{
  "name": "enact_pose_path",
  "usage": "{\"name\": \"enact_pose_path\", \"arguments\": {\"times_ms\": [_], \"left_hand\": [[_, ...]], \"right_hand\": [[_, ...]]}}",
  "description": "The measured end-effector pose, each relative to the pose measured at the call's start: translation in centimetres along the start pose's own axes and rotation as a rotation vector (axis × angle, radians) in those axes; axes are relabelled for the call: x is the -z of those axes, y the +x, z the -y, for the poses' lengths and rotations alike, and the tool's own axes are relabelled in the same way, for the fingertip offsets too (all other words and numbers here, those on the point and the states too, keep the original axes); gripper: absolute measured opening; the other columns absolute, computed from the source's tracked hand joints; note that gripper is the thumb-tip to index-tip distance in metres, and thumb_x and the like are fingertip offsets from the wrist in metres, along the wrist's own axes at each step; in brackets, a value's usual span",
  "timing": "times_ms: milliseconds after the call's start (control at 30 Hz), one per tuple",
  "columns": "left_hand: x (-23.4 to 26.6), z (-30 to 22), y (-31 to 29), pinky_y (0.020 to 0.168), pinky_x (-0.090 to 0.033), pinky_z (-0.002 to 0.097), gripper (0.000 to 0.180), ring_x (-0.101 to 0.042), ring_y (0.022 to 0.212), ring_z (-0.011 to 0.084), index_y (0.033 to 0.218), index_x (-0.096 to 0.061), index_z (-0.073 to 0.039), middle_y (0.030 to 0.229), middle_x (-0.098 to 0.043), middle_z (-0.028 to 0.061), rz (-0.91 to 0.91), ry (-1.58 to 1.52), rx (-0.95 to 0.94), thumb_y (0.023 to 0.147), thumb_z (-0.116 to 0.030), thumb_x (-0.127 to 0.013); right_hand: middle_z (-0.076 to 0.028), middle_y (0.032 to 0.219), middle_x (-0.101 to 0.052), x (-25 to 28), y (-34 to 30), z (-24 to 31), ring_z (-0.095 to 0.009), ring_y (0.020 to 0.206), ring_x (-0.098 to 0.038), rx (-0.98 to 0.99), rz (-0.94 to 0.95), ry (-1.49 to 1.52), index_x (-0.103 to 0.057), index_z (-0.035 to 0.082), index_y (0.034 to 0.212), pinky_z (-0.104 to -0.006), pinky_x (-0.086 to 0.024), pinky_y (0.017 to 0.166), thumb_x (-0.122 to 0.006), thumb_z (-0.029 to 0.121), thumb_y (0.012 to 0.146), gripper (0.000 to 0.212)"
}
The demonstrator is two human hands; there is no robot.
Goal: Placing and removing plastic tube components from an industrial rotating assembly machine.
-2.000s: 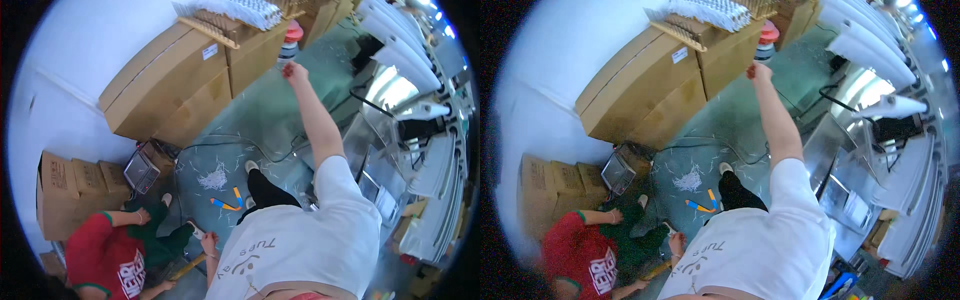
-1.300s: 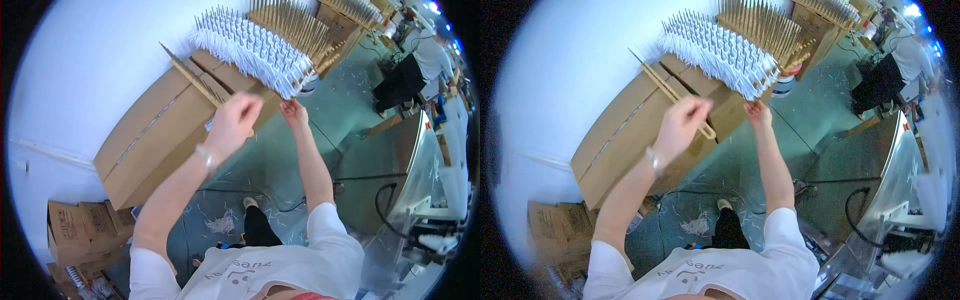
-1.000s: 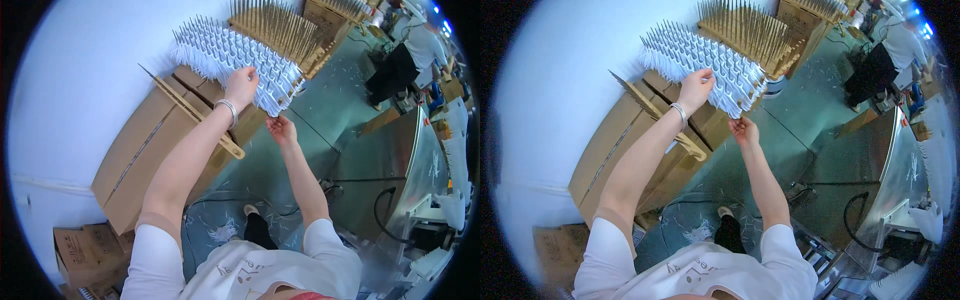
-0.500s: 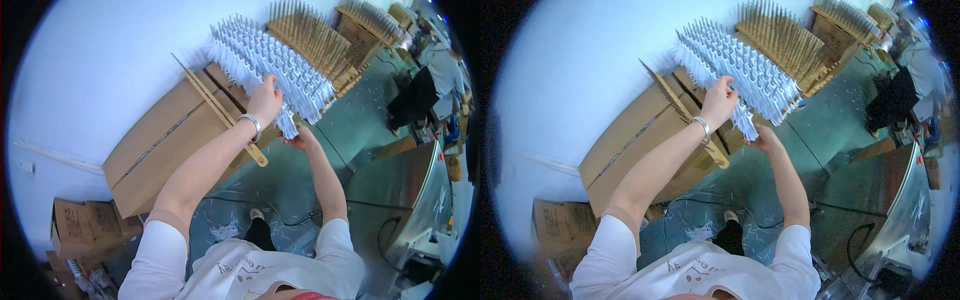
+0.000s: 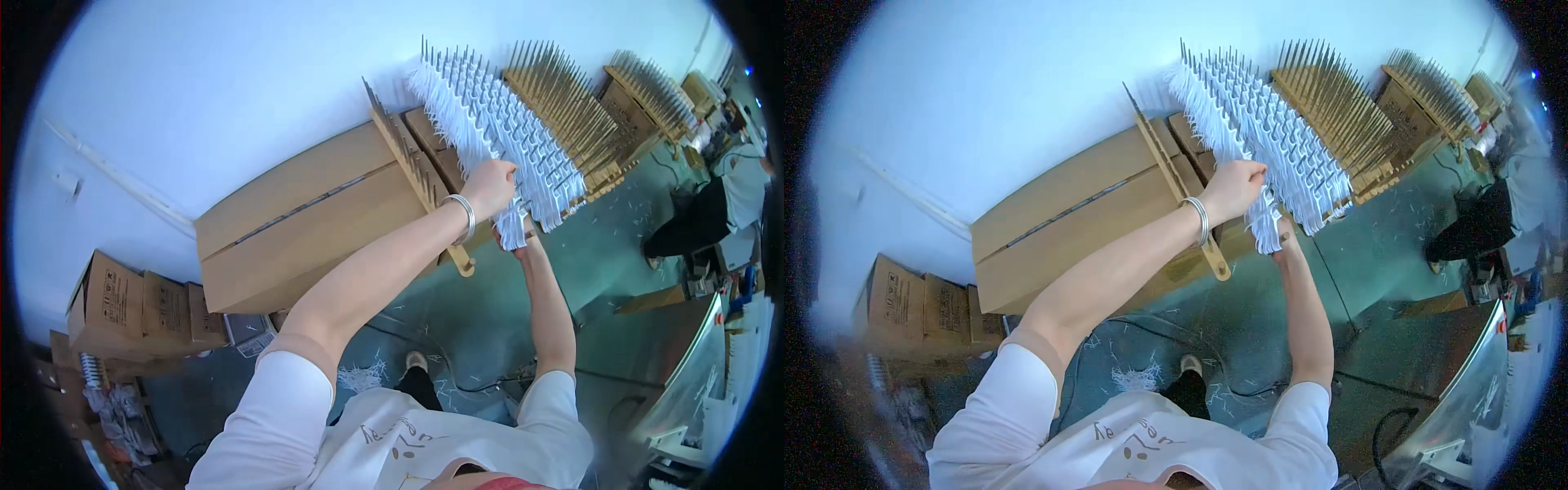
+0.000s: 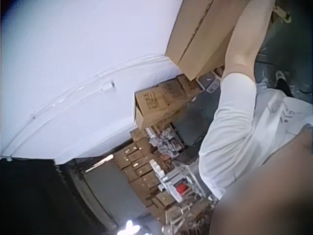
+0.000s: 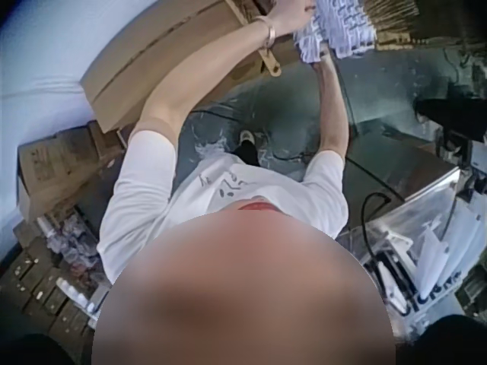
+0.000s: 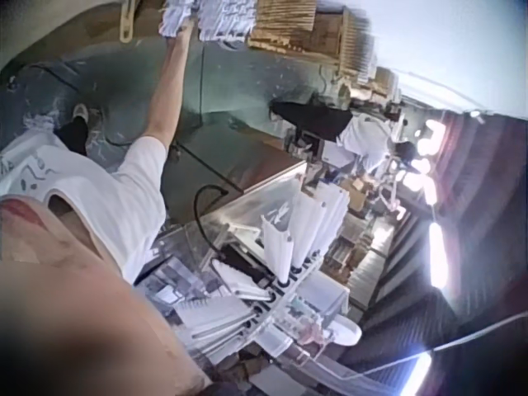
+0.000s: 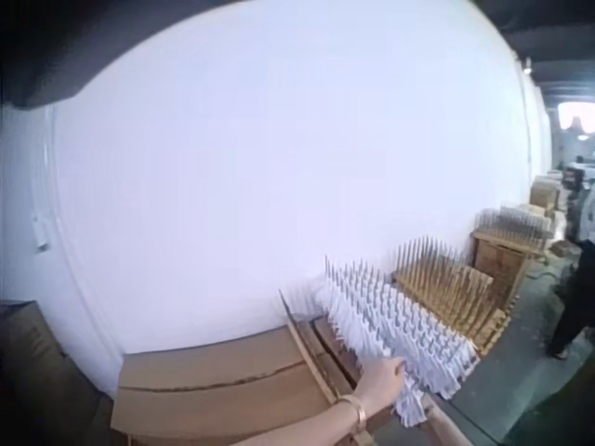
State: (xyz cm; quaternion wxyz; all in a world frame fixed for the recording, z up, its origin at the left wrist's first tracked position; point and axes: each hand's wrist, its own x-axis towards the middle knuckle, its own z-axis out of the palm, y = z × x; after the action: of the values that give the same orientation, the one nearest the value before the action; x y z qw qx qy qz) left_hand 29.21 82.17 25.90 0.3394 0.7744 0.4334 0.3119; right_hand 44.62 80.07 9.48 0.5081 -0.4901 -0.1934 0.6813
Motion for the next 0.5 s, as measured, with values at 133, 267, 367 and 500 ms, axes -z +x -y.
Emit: {"name": "enact_pose_path", "arguments": {"times_ms": [133, 267, 367, 500], "left_hand": [[1.8, -3.4, -3.2, 0.080, -0.047, 0.0391, 0.031, -0.062, 0.090, 0.0357, 0.107, -0.061, 0.004, 0.097, -0.063, 0.0236, -0.015, -0.001, -0.150, 0.087, -0.014, -0.047], [4.1, -6.9, -8.0, 0.081, -0.046, 0.0415, 0.029, -0.059, 0.091, 0.0368, 0.103, -0.062, 0.005, 0.095, -0.062, 0.0222, 0.018, -0.074, -0.290, 0.088, -0.015, -0.048], [6.8, -10.0, -12.5, 0.077, -0.047, 0.0403, 0.031, -0.062, 0.084, 0.0322, 0.099, -0.064, 0.004, 0.087, -0.063, 0.0201, 0.149, -0.081, -0.362, 0.090, -0.022, -0.050], [13.2, -11.2, -20.8, 0.066, -0.053, 0.0325, 0.061, -0.065, 0.070, 0.0164, 0.088, -0.066, 0.003, 0.078, -0.067, 0.0119, 0.324, -0.382, -0.128, 0.094, -0.052, -0.042]], "right_hand": [[-0.005, 0.075, -0.062, -1.1, -4.5, 0.5, -0.017, 0.062, -0.061, 0.037, 0.068, 0.146, -0.058, 0.007, 0.105, -0.0296, -0.050, 0.046, -0.049, 0.027, 0.092, 0.025], [-0.003, 0.070, -0.060, -2.6, -9.8, 0.4, -0.016, 0.049, -0.058, 0.081, 0.062, 0.119, -0.058, 0.012, 0.099, -0.0262, -0.046, 0.037, -0.050, 0.033, 0.092, 0.023], [-0.002, 0.068, -0.059, -2.4, -15.5, -1.5, -0.014, 0.047, -0.056, 0.129, 0.146, 0.077, -0.058, 0.016, 0.094, -0.0244, -0.044, 0.035, -0.051, 0.037, 0.091, 0.022], [-0.003, 0.064, -0.061, -6.1, -24.5, -7.4, -0.016, 0.049, -0.059, 0.194, -0.133, 0.177, -0.059, 0.014, 0.095, -0.0267, -0.050, 0.040, -0.050, 0.055, 0.087, 0.043]]}}
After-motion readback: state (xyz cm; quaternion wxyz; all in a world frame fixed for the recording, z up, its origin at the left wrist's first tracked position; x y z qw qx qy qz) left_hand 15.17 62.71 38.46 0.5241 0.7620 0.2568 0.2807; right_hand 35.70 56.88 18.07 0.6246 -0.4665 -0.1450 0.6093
